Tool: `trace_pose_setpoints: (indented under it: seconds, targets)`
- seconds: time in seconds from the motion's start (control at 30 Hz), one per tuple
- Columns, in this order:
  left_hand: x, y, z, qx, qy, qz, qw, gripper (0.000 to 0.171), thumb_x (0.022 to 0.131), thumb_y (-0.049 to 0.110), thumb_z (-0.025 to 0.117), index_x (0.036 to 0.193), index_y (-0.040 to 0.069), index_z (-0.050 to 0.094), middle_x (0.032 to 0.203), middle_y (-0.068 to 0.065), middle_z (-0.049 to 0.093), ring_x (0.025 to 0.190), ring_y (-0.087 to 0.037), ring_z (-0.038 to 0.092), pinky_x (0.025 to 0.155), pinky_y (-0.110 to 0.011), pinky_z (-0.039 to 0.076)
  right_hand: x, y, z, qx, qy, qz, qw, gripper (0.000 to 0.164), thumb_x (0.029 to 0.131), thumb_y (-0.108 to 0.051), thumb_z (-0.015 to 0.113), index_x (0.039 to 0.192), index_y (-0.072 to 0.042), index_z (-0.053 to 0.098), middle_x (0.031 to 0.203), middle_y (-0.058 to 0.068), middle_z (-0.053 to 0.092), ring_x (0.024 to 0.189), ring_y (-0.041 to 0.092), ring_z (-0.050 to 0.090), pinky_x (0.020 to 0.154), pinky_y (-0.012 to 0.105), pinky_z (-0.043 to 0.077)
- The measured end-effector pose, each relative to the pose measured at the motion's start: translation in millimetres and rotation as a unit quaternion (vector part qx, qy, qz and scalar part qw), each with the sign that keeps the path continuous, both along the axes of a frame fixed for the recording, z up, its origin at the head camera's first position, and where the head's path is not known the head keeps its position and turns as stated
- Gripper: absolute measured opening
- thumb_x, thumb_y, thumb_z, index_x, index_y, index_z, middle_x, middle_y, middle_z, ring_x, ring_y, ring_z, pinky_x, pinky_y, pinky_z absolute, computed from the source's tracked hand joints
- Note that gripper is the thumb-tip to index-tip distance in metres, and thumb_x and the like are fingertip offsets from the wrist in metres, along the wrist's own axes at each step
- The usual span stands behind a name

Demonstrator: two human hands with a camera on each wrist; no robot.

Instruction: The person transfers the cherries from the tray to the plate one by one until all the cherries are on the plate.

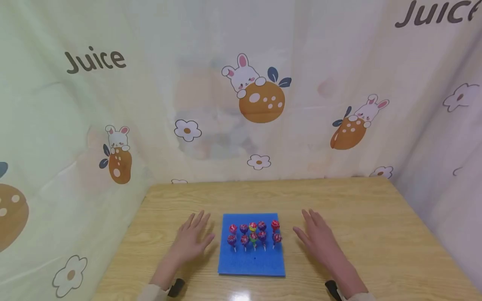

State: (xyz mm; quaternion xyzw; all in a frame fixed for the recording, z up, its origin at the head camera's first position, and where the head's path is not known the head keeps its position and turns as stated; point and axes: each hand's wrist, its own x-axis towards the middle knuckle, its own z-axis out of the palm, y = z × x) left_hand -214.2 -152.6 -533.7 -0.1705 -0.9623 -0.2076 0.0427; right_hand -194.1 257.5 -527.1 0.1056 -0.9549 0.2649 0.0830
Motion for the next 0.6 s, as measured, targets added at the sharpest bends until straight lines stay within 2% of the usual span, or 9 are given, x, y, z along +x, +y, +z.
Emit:
trace_pose_setpoints:
  seconds: [0.13, 0.23, 0.3, 0.4, 0.6]
  targets:
    - [3.5, 10, -4.4, -0.021, -0.003, -0.063, 0.9978, 0.061, 0.102, 0.047, 0.051, 0.155, 0.019, 0.041, 0.164, -0.015, 0.031, 0.15, -0.049, 0.024, 0.112, -0.073, 0.029, -6.2, -12, 1.1, 0.01, 0.071, 0.068, 0.995, 0.049, 0.096, -0.016, 0.068, 0.14, 0.002, 0.053, 0.138, 0.027, 0.056, 0.127, 0.047, 0.053, 0.101, 0.062, 0.047]
    - [5.6, 16, -7.4, -0.029, -0.019, -0.085, 0.9958, 0.062, 0.1, 0.051, 0.051, 0.155, 0.021, 0.041, 0.165, -0.015, 0.029, 0.151, -0.049, 0.022, 0.113, -0.072, 0.027, -11.2, -20, -0.9, 0.03, 0.141, 0.117, 0.983, 0.047, 0.088, -0.004, 0.075, 0.133, -0.002, 0.06, 0.127, 0.018, 0.065, 0.118, 0.037, 0.063, 0.094, 0.052, 0.055]
    - [7.0, 18, -8.7, -0.036, -0.036, -0.087, 0.9949, 0.065, 0.099, 0.055, 0.049, 0.155, 0.025, 0.04, 0.167, -0.012, 0.025, 0.152, -0.047, 0.019, 0.115, -0.071, 0.025, -13.7, -24, -2.2, 0.037, 0.167, 0.138, 0.976, 0.049, 0.085, -0.002, 0.078, 0.132, -0.005, 0.062, 0.123, 0.013, 0.067, 0.115, 0.032, 0.065, 0.091, 0.048, 0.057]
    - [8.6, 21, -9.9, -0.043, -0.054, -0.087, 0.9938, 0.066, 0.098, 0.059, 0.05, 0.155, 0.027, 0.041, 0.167, -0.011, 0.023, 0.154, -0.045, 0.016, 0.118, -0.068, 0.023, -15.2, -29, -3.1, 0.047, 0.174, 0.153, 0.972, 0.05, 0.085, -0.005, 0.079, 0.132, -0.008, 0.063, 0.121, 0.008, 0.068, 0.112, 0.027, 0.066, 0.09, 0.045, 0.058]
    - [10.1, 23, -10.6, -0.051, -0.065, -0.082, 0.9932, 0.067, 0.096, 0.06, 0.054, 0.154, 0.029, 0.042, 0.168, -0.01, 0.024, 0.154, -0.043, 0.016, 0.119, -0.066, 0.023, -15.9, -35, -6.4, 0.062, 0.177, 0.155, 0.97, 0.05, 0.084, -0.006, 0.08, 0.13, -0.007, 0.064, 0.117, 0.006, 0.069, 0.109, 0.025, 0.066, 0.088, 0.043, 0.059]
